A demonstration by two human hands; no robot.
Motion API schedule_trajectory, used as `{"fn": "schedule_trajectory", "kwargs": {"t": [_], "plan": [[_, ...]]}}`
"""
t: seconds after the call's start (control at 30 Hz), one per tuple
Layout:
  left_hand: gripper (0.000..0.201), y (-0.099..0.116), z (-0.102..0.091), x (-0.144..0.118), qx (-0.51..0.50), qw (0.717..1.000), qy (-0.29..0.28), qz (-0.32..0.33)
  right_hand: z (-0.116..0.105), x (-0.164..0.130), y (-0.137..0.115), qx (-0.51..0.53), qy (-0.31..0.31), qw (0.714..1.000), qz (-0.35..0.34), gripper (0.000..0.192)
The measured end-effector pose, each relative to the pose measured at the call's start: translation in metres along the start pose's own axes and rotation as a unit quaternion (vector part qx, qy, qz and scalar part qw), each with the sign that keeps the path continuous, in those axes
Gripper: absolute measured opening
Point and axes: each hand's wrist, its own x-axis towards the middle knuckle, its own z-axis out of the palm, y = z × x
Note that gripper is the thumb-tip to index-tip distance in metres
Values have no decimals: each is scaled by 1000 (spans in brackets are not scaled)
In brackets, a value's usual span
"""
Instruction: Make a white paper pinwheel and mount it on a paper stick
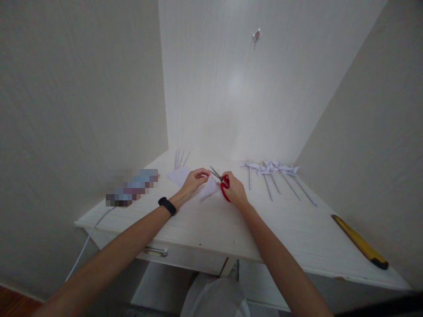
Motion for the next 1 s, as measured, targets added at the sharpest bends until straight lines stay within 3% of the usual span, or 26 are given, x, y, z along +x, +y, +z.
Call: {"fn": "schedule_trajectory", "kwargs": {"t": [0.2,1.0], "plan": [[15,-2,-1,0,33,999,-26,4,-1,-1,-2,-41,-22,998,-31,25],[10,-1,-3,2,32,999,23,21,-5,-3,-5,-88,-34,994,-46,27]]}}
